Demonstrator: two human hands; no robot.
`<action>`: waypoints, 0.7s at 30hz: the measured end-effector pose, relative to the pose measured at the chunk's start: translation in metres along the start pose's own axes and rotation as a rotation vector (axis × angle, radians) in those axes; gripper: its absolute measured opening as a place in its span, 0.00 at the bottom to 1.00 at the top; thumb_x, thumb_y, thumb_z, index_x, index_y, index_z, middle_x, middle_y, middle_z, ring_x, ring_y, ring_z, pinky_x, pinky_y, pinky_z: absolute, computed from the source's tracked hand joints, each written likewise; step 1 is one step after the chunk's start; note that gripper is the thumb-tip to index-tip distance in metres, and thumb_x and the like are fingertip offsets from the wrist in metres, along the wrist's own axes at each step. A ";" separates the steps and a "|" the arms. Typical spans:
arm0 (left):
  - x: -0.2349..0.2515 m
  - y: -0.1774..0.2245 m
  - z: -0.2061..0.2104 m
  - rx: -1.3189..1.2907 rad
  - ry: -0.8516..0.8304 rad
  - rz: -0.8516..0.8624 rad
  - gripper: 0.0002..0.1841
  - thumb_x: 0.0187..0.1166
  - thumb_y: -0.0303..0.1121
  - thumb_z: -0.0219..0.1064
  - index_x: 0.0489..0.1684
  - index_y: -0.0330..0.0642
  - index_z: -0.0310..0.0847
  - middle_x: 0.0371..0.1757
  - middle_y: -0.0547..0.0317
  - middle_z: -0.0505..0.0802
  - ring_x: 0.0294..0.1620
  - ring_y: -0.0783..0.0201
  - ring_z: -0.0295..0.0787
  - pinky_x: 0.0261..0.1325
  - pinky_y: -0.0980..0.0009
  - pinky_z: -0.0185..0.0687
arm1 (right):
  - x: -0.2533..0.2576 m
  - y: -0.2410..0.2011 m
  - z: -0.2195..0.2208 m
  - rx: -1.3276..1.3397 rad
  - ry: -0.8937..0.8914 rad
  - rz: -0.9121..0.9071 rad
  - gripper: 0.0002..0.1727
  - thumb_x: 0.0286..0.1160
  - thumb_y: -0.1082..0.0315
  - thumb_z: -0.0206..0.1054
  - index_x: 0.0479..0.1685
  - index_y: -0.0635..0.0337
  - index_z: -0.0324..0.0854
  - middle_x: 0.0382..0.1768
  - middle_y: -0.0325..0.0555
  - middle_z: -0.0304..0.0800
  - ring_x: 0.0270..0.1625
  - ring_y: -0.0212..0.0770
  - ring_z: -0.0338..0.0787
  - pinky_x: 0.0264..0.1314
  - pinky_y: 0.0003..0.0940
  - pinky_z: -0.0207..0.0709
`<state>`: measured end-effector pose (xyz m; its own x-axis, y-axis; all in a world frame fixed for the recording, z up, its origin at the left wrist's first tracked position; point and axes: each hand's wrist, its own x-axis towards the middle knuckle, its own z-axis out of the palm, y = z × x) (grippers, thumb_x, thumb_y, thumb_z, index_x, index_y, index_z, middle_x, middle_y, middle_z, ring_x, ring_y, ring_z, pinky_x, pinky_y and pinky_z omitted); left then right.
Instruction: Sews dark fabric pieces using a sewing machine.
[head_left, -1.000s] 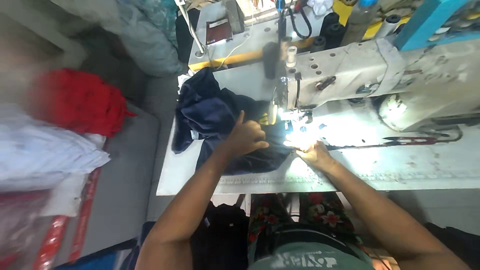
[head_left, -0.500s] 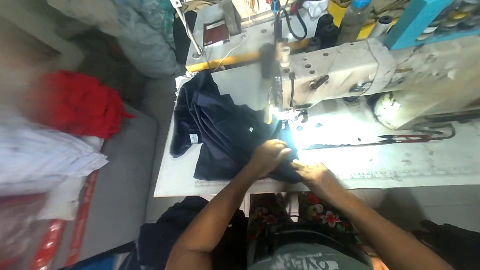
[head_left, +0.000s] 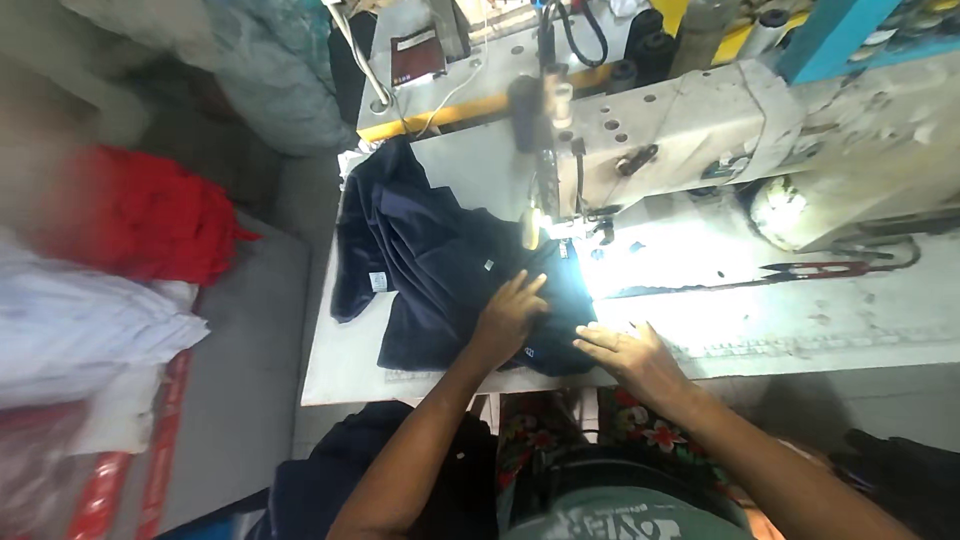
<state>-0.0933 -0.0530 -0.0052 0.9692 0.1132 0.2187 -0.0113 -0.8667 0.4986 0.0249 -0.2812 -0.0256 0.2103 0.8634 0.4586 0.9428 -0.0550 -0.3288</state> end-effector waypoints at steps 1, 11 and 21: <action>-0.002 0.001 -0.001 -0.001 -0.018 0.010 0.11 0.76 0.20 0.63 0.46 0.39 0.92 0.75 0.47 0.87 0.84 0.38 0.72 0.84 0.42 0.65 | 0.001 0.000 0.000 0.001 -0.001 0.003 0.15 0.79 0.73 0.63 0.51 0.49 0.95 0.58 0.41 0.97 0.61 0.45 0.96 0.49 0.53 0.83; 0.004 0.007 0.001 0.051 -0.074 -0.071 0.19 0.85 0.30 0.59 0.70 0.41 0.86 0.76 0.48 0.87 0.83 0.44 0.76 0.84 0.42 0.63 | 0.002 -0.008 -0.002 -0.011 -0.013 0.060 0.15 0.76 0.75 0.64 0.51 0.52 0.95 0.57 0.42 0.98 0.61 0.48 0.96 0.52 0.58 0.83; 0.009 -0.003 0.004 0.061 -0.029 -0.072 0.19 0.87 0.35 0.58 0.70 0.41 0.86 0.76 0.50 0.87 0.83 0.45 0.76 0.85 0.41 0.62 | 0.008 -0.008 0.000 -0.027 -0.006 0.082 0.14 0.75 0.75 0.65 0.50 0.52 0.95 0.55 0.41 0.98 0.59 0.45 0.96 0.49 0.54 0.84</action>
<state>-0.0836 -0.0519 -0.0080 0.9737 0.1632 0.1590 0.0731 -0.8847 0.4604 0.0193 -0.2741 -0.0195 0.2853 0.8582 0.4266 0.9293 -0.1388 -0.3423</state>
